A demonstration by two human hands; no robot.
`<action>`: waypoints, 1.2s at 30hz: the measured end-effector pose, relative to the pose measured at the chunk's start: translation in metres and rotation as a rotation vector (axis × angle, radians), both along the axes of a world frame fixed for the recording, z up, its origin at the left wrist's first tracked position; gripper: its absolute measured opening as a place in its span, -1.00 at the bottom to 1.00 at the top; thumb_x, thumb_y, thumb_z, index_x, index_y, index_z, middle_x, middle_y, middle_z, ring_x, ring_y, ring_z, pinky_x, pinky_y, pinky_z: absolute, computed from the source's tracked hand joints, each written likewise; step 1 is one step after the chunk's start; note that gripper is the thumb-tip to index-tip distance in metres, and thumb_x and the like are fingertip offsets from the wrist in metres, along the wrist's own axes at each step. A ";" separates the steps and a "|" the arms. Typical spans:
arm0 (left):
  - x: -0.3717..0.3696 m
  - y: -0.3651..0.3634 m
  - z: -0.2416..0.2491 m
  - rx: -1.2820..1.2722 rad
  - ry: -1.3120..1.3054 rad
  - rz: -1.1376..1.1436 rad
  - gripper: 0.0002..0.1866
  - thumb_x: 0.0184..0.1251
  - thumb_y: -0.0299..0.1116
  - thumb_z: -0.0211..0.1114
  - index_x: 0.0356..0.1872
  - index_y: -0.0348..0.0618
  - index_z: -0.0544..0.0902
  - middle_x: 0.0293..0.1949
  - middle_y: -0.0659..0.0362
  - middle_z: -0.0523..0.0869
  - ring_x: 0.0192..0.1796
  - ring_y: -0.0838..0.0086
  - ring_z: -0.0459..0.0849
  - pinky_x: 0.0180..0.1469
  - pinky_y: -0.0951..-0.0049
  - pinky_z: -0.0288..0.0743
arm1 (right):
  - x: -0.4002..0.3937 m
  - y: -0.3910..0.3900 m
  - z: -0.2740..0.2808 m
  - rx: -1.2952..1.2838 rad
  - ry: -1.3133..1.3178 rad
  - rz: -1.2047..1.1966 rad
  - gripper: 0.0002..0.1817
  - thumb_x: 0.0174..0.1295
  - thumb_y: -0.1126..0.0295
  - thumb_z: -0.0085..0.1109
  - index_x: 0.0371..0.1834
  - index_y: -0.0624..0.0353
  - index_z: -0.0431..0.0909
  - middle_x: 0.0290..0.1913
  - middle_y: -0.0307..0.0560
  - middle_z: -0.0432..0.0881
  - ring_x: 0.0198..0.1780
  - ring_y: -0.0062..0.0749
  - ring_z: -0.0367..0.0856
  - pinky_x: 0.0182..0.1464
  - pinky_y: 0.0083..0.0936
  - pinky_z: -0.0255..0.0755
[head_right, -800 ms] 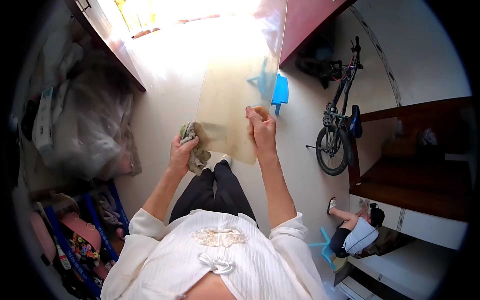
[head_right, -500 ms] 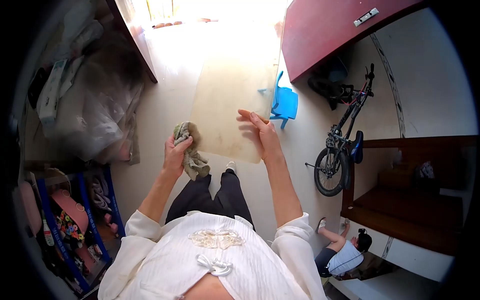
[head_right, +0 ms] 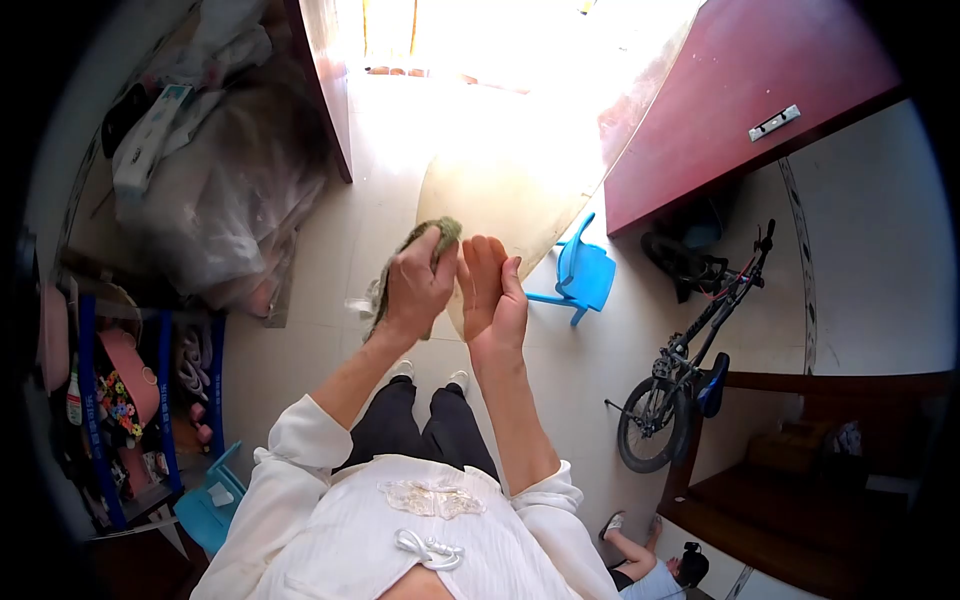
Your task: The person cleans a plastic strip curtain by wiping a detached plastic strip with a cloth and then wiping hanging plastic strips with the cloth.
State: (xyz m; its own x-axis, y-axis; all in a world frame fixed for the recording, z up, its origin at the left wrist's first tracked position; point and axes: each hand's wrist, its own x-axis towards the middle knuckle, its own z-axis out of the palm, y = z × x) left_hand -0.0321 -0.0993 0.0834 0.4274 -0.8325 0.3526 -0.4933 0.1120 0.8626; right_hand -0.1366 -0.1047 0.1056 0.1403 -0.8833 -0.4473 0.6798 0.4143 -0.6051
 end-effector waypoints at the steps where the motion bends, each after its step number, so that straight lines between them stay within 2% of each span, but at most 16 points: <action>1: 0.001 -0.012 0.005 0.114 0.107 0.057 -0.77 0.25 -0.37 0.16 -0.53 -0.27 0.41 -0.58 -0.10 0.54 -0.46 0.00 0.57 -0.46 0.18 0.40 | 0.001 0.000 0.008 -0.014 -0.037 -0.002 -0.56 0.49 0.12 -0.34 0.21 0.16 0.33 0.19 -0.08 0.49 0.26 -0.32 0.39 0.35 -0.21 0.23; 5: -0.059 0.037 0.014 -0.094 0.049 -0.150 -0.77 0.20 -0.37 0.20 -0.54 -0.27 0.41 -0.56 -0.12 0.53 -0.45 0.00 0.57 -0.42 0.14 0.42 | -0.033 -0.021 -0.004 -0.134 -0.277 0.016 -0.59 0.49 0.13 -0.33 0.16 0.13 0.37 0.15 -0.13 0.53 0.24 -0.36 0.41 0.36 -0.30 0.24; 6: -0.067 0.041 0.008 -0.009 0.038 -0.212 -0.79 0.18 -0.38 0.21 -0.53 -0.25 0.42 -0.55 -0.09 0.53 -0.43 0.01 0.58 -0.41 0.14 0.43 | -0.040 -0.024 -0.004 -0.100 -0.212 -0.017 -0.60 0.49 0.13 -0.32 0.09 0.15 0.43 0.13 -0.13 0.55 0.22 -0.35 0.44 0.33 -0.30 0.28; 9: -0.067 0.005 -0.019 -0.074 -0.030 -0.094 -0.79 0.22 -0.35 0.17 -0.52 -0.26 0.44 -0.55 -0.11 0.53 -0.44 0.00 0.56 -0.41 0.15 0.43 | -0.065 -0.028 -0.020 -0.075 -0.288 -0.010 -0.62 0.48 0.14 -0.26 0.02 0.18 0.46 0.10 -0.15 0.56 0.19 -0.35 0.47 0.30 -0.29 0.33; 10: -0.055 -0.013 -0.027 0.178 0.137 -0.091 -0.77 0.25 -0.30 0.13 -0.48 -0.27 0.47 -0.59 -0.02 0.54 -0.50 0.15 0.57 -0.45 0.23 0.43 | -0.064 -0.021 -0.007 -0.074 -0.359 -0.067 -0.63 0.45 0.16 -0.19 -0.02 0.22 0.49 0.04 -0.12 0.60 0.11 -0.34 0.54 0.27 -0.31 0.37; 11: -0.043 -0.030 -0.041 0.396 0.701 -0.102 -0.72 0.31 -0.25 0.07 -0.47 -0.27 0.47 -0.63 0.09 0.54 -0.52 0.39 0.56 -0.49 0.32 0.41 | -0.067 -0.011 -0.006 -0.071 -0.358 -0.070 -0.63 0.45 0.16 -0.19 -0.02 0.22 0.49 0.04 -0.12 0.60 0.11 -0.34 0.54 0.27 -0.31 0.37; 13: -0.014 -0.032 -0.091 0.301 -0.015 -0.343 -0.72 0.38 -0.24 -0.02 -0.16 -0.20 0.58 -0.38 0.12 0.66 -0.38 0.49 0.62 -0.42 0.48 0.51 | -0.071 -0.001 -0.002 -0.182 -0.190 0.046 -0.64 0.43 0.16 -0.12 -0.02 0.25 0.48 0.01 -0.04 0.61 0.07 -0.34 0.57 0.25 -0.33 0.39; 15: -0.026 -0.020 -0.088 0.051 1.557 -0.454 -0.65 0.38 -0.22 0.01 0.07 -0.18 0.51 -0.13 0.12 0.65 -0.17 0.42 0.67 -0.25 0.44 0.62 | -0.074 0.002 0.004 -0.034 -0.143 -0.107 -0.66 0.42 0.18 -0.09 -0.11 0.27 0.52 -0.13 0.01 0.67 -0.10 -0.32 0.66 0.09 -0.38 0.51; 17: -0.018 -0.009 -0.082 0.106 1.659 -0.534 -0.62 0.38 -0.20 0.01 0.09 -0.19 0.48 -0.06 0.12 0.62 -0.09 0.38 0.65 -0.18 0.39 0.63 | -0.085 -0.004 -0.005 -0.212 0.011 0.012 -0.68 0.41 0.20 -0.06 -0.23 0.26 0.55 -0.33 -0.03 0.70 -0.30 -0.38 0.70 -0.14 -0.49 0.59; 18: -0.014 -0.006 -0.072 0.136 1.767 -0.617 -0.60 0.39 -0.18 0.01 0.12 -0.19 0.45 0.00 0.13 0.60 -0.01 0.35 0.63 -0.10 0.34 0.64 | -0.077 -0.006 0.010 -0.164 0.259 -0.051 -0.67 0.41 0.21 -0.03 -0.34 0.25 0.55 -0.56 -0.10 0.65 -0.55 -0.48 0.63 -0.41 -0.60 0.55; 23: -0.006 0.014 -0.005 0.434 1.725 -0.597 -0.59 0.38 -0.17 0.03 0.13 -0.17 0.46 -0.05 0.14 0.62 -0.03 0.39 0.64 -0.04 0.39 0.60 | -0.095 -0.009 -0.009 -0.362 0.630 0.031 -0.63 0.41 0.19 -0.03 -0.44 0.25 0.52 -0.74 -0.21 0.46 -0.72 -0.61 0.43 -0.63 -0.66 0.33; 25: -0.023 0.027 0.011 0.700 1.519 -0.569 -0.61 0.38 -0.17 0.08 0.12 -0.15 0.47 -0.12 0.16 0.64 -0.14 0.46 0.66 -0.11 0.43 0.60 | -0.096 -0.007 -0.012 -0.397 0.858 0.092 -0.61 0.42 0.18 -0.04 -0.49 0.22 0.50 -0.76 -0.28 0.40 -0.73 -0.64 0.37 -0.65 -0.66 0.23; 27: -0.059 0.040 -0.008 0.717 1.395 -0.693 -0.65 0.38 -0.20 0.11 0.10 -0.14 0.48 -0.20 0.17 0.65 -0.27 0.50 0.65 -0.21 0.42 0.60 | -0.089 -0.007 -0.028 -0.598 1.257 0.002 -0.63 0.39 0.22 0.00 -0.53 0.23 0.47 -0.74 -0.16 0.40 -0.72 -0.45 0.39 -0.61 -0.45 0.23; 29: -0.084 0.037 -0.020 0.753 1.469 -0.667 -0.64 0.39 -0.21 0.10 0.11 -0.16 0.47 -0.20 0.16 0.65 -0.30 0.50 0.65 -0.24 0.43 0.60 | -0.083 -0.005 -0.027 -0.705 1.411 -0.128 -0.66 0.37 0.24 0.03 -0.52 0.23 0.48 -0.70 -0.06 0.45 -0.69 -0.23 0.45 -0.57 -0.37 0.27; 34: -0.088 0.045 -0.039 0.791 1.516 -0.725 -0.65 0.40 -0.27 0.10 0.12 -0.22 0.44 -0.18 0.12 0.64 -0.27 0.49 0.65 -0.26 0.46 0.60 | -0.110 0.005 -0.038 -0.650 1.474 -0.067 -0.65 0.36 0.23 0.03 -0.53 0.23 0.49 -0.67 -0.03 0.49 -0.65 -0.11 0.48 -0.57 -0.35 0.29; 36: -0.069 0.065 -0.017 0.701 1.726 -0.501 -0.66 0.39 -0.29 0.11 0.10 -0.23 0.44 -0.15 0.11 0.64 -0.22 0.48 0.65 -0.25 0.44 0.60 | -0.117 0.011 -0.036 -0.614 1.498 -0.063 -0.65 0.36 0.23 0.03 -0.53 0.24 0.49 -0.68 -0.03 0.49 -0.65 -0.11 0.49 -0.57 -0.34 0.29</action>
